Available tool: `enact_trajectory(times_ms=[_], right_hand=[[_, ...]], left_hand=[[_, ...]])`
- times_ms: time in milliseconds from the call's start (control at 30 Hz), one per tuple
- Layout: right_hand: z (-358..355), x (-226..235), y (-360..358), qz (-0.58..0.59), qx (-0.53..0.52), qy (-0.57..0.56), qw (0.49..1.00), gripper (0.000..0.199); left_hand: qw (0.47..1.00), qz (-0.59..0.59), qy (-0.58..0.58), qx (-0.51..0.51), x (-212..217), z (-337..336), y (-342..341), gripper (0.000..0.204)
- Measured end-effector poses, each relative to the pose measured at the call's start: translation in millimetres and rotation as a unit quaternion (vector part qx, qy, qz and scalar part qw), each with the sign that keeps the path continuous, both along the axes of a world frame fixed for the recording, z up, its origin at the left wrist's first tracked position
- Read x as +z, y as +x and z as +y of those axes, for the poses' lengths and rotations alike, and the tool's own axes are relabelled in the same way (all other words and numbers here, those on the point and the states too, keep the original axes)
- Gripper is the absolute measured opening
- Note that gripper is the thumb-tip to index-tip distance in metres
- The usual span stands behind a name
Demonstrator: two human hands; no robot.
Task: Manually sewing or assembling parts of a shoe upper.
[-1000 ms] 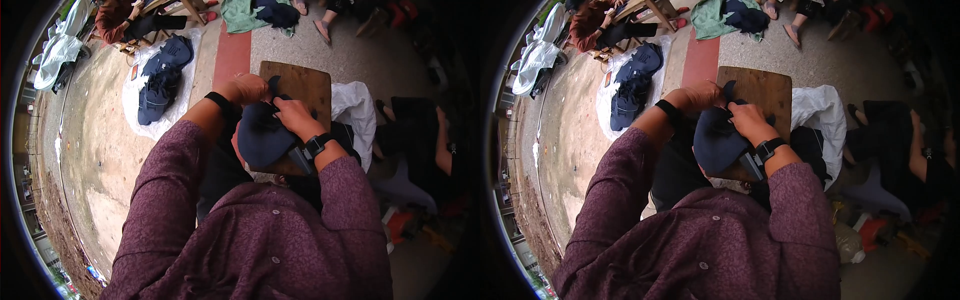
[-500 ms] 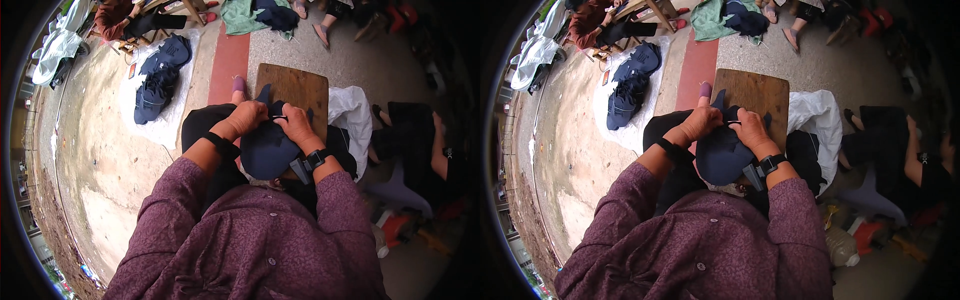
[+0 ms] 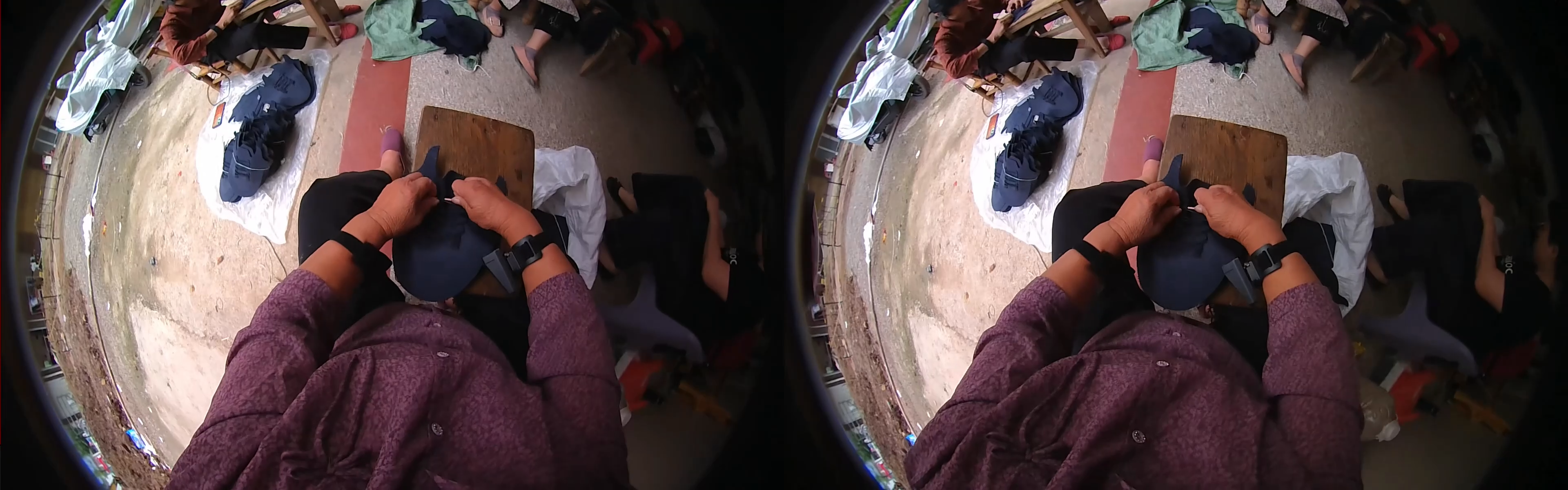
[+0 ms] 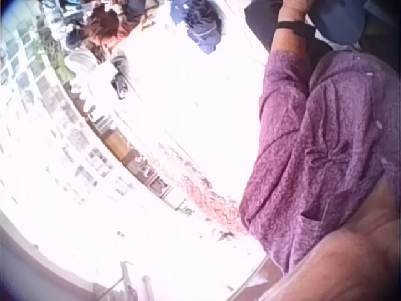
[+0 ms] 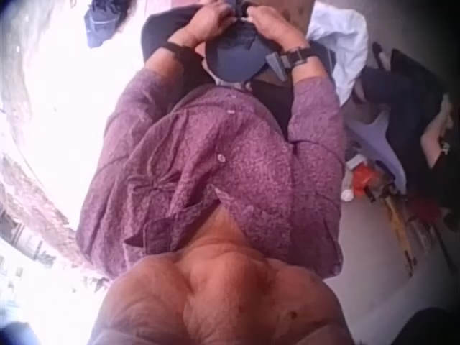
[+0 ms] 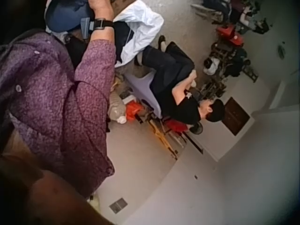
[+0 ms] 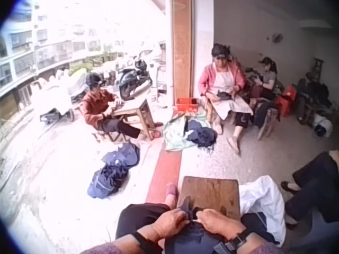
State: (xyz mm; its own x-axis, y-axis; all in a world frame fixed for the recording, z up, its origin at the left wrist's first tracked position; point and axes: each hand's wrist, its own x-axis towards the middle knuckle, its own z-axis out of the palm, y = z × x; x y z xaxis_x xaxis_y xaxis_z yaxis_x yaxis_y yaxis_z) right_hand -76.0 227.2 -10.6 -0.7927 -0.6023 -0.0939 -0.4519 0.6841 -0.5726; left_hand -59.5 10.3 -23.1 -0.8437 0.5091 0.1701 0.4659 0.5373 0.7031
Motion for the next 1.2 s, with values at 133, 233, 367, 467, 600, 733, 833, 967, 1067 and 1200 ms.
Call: enact_trajectory(times_ms=[133, 233, 367, 467, 600, 733, 833, 967, 1067, 1200], right_hand=[[3.7, 8.1, 7.0, 0.008, 0.025, 0.022, 0.999, 0.008], [8.5, 3.6, 9.8, 0.018, 0.037, 0.017, 0.999, 0.008], [10.6, 9.7, 8.6, 0.009, 0.059, 0.024, 0.998, 0.005], [15.3, 9.7, 5.8, 0.034, 0.093, 0.006, 0.995, 0.006], [23.1, 16.0, 2.5, 0.027, 0.129, -0.002, 0.991, 0.005], [27.2, 15.9, 0.0, 0.023, 0.170, 0.002, 0.985, 0.005], [33.0, 18.3, 0.8, 0.035, 0.183, -0.001, 0.982, 0.003], [68.5, 23.6, 10.0, 0.134, 0.156, 0.013, 0.979, 0.001], [82.5, 28.1, 21.9, 0.091, 0.044, 0.105, 0.989, 0.007], [49.8, 24.2, 51.0, 0.045, -0.211, -0.176, 0.960, 0.008]], left_hand=[[1.000, 0.004, 0.003, -0.001, -0.7, -0.4, 8.1, 0.022], [0.999, 0.025, -0.018, 0.030, 0.9, 5.7, 13.9, 0.028], [0.997, 0.033, -0.039, 0.056, -0.7, 8.8, 17.7, 0.034], [0.996, 0.042, -0.053, 0.057, 0.1, 10.2, 17.3, 0.037], [0.994, 0.046, -0.080, 0.052, 3.1, 11.7, 17.9, 0.040], [0.993, 0.035, -0.096, 0.058, 4.0, 11.8, 17.5, 0.041], [0.993, 0.039, -0.097, 0.052, 3.7, 10.8, 16.2, 0.042], [0.994, 0.051, -0.087, 0.051, 2.8, 12.8, 17.0, 0.042], [0.994, 0.070, -0.061, 0.062, 0.0, 10.1, 19.2, 0.038], [0.991, 0.103, -0.011, 0.088, -16.6, 5.5, 20.2, 0.031]])
